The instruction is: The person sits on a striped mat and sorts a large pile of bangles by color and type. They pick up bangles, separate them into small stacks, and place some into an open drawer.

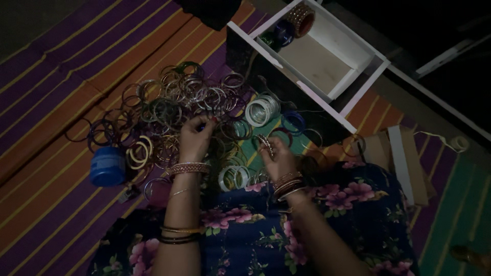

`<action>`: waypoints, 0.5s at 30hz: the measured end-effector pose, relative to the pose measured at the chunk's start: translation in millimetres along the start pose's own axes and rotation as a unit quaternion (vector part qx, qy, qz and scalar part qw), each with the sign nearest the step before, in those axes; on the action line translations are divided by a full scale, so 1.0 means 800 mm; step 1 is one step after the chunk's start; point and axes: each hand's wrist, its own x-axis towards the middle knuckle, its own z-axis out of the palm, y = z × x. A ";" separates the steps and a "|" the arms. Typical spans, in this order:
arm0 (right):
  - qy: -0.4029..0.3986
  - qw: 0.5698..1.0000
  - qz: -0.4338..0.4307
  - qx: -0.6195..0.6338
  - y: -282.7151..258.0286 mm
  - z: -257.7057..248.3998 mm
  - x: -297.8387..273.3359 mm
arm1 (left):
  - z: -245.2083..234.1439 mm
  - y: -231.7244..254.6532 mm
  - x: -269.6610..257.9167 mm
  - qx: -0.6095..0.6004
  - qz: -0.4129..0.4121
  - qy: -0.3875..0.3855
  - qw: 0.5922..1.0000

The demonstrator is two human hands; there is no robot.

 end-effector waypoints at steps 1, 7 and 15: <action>0.004 1.000 -0.006 -0.015 -0.001 0.000 -0.002 | 0.001 -0.001 0.001 -0.003 0.002 -0.003 1.000; 0.002 0.999 0.043 -0.013 0.006 0.004 0.000 | 0.001 -0.005 0.001 0.001 0.006 -0.008 1.000; -0.009 0.991 0.030 0.129 0.054 0.019 0.014 | 0.002 -0.045 0.016 -0.012 0.044 -0.024 0.999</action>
